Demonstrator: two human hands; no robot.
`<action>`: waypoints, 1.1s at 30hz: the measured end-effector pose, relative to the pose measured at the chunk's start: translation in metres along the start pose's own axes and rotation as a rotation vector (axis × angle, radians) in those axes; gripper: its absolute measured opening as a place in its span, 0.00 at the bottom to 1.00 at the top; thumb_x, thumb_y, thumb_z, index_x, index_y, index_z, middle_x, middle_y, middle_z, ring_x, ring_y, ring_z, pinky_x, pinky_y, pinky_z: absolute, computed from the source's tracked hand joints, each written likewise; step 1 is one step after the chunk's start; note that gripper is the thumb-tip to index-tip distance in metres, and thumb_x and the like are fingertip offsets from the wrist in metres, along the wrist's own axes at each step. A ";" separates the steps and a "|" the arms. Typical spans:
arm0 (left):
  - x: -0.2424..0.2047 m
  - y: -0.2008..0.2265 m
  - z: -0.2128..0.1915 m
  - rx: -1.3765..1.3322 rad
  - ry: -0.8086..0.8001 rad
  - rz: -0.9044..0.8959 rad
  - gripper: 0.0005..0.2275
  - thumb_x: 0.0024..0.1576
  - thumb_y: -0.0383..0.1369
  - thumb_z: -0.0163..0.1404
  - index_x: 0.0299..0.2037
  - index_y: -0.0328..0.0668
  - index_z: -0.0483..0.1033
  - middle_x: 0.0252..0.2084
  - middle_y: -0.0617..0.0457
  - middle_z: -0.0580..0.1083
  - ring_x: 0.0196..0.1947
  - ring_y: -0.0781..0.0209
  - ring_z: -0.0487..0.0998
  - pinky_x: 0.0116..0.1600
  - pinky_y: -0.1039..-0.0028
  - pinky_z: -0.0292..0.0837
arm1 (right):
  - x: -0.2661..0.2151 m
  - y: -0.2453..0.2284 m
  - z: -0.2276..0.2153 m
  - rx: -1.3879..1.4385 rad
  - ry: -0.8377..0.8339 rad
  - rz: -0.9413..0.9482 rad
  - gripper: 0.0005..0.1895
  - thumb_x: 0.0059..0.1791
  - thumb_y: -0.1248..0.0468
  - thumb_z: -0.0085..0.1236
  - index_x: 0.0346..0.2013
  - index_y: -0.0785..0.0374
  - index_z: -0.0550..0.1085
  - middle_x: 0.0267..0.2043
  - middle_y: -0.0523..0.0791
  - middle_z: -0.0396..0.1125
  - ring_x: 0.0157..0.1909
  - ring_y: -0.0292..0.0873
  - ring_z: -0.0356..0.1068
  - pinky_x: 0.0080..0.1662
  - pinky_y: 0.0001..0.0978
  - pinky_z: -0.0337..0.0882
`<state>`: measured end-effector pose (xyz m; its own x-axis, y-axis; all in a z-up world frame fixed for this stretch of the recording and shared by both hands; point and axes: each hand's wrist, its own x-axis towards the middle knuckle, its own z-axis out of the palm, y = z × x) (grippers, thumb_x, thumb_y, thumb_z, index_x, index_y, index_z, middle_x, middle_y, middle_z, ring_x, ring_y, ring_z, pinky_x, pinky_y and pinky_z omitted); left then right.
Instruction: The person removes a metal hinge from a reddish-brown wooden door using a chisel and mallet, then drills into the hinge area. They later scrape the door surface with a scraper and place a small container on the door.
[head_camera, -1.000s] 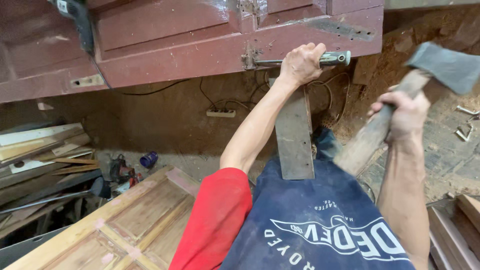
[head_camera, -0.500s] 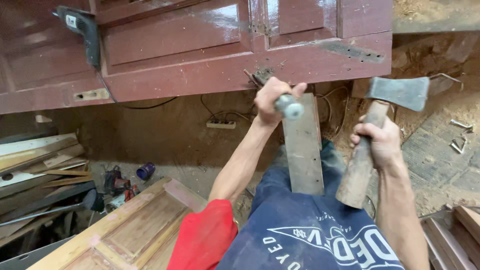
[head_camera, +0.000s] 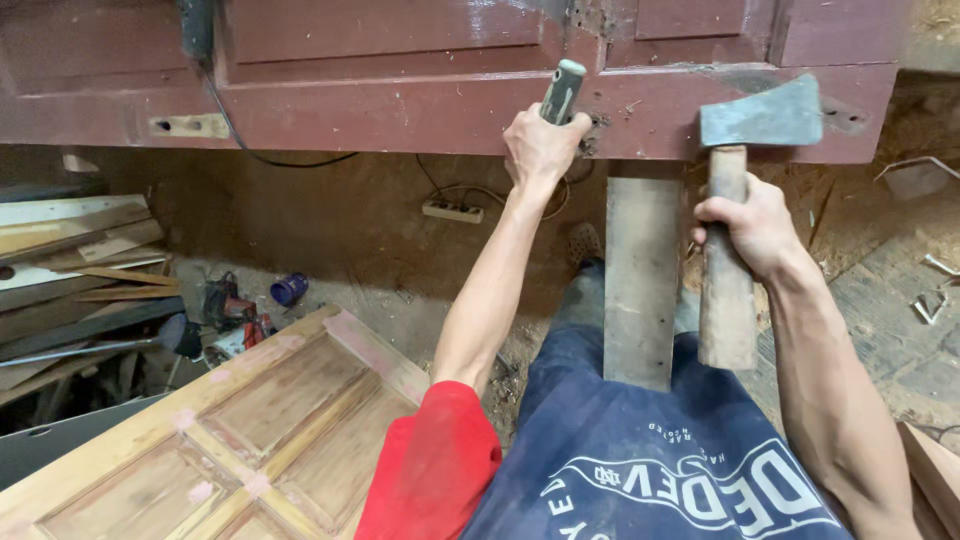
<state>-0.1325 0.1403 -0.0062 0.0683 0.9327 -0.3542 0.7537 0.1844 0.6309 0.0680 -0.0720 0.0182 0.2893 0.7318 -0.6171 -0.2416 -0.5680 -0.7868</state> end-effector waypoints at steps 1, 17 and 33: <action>-0.003 -0.005 0.002 -0.011 0.025 0.040 0.19 0.42 0.48 0.59 0.35 0.41 0.82 0.33 0.45 0.80 0.36 0.48 0.82 0.44 0.58 0.78 | 0.005 -0.002 0.002 -0.043 -0.048 0.005 0.09 0.47 0.70 0.56 0.39 0.69 0.68 0.31 0.48 0.68 0.27 0.40 0.70 0.32 0.35 0.71; 0.006 -0.046 -0.008 -0.470 -0.122 0.086 0.26 0.47 0.56 0.62 0.38 0.38 0.80 0.36 0.55 0.77 0.39 0.63 0.79 0.48 0.70 0.74 | 0.051 -0.075 0.033 -0.093 -0.174 0.189 0.09 0.45 0.70 0.56 0.37 0.69 0.69 0.27 0.46 0.68 0.24 0.39 0.69 0.29 0.34 0.73; 0.010 -0.064 -0.004 -0.665 -0.119 0.136 0.12 0.50 0.38 0.65 0.36 0.36 0.83 0.30 0.59 0.78 0.32 0.71 0.77 0.40 0.75 0.74 | 0.042 -0.079 0.071 -0.122 0.000 0.179 0.07 0.45 0.69 0.54 0.37 0.68 0.70 0.26 0.47 0.66 0.22 0.41 0.67 0.27 0.37 0.71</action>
<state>-0.1823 0.1387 -0.0472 0.2338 0.9277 -0.2910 0.1744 0.2545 0.9512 0.0334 0.0306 0.0555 0.2513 0.6150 -0.7474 -0.1757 -0.7304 -0.6600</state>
